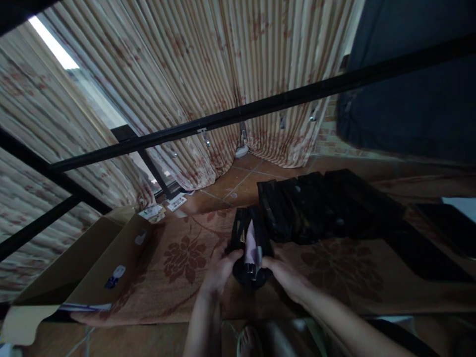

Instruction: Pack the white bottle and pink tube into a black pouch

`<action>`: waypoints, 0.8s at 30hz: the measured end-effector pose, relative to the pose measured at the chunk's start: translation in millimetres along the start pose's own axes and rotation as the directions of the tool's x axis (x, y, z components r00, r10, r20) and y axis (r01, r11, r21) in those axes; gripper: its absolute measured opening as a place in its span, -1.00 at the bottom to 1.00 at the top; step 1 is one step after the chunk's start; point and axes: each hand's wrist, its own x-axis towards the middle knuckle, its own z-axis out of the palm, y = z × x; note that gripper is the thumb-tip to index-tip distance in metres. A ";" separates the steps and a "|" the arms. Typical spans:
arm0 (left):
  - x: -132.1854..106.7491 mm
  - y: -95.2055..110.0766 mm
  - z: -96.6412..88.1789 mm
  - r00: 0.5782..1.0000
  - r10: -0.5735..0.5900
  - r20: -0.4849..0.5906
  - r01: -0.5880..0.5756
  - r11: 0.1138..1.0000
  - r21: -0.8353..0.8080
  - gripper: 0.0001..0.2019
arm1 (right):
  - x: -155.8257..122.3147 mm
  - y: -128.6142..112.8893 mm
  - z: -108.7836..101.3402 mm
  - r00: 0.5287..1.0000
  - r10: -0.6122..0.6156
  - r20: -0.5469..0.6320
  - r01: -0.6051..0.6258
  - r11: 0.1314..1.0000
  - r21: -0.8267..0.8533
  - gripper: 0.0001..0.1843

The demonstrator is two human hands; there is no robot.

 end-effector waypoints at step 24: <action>13.4 4.5 41.3 0.987 -0.154 -0.044 0.126 0.914 -0.386 -0.42 | -2.5 -22.3 -11.6 0.992 0.059 -0.112 -0.048 0.994 0.099 -0.36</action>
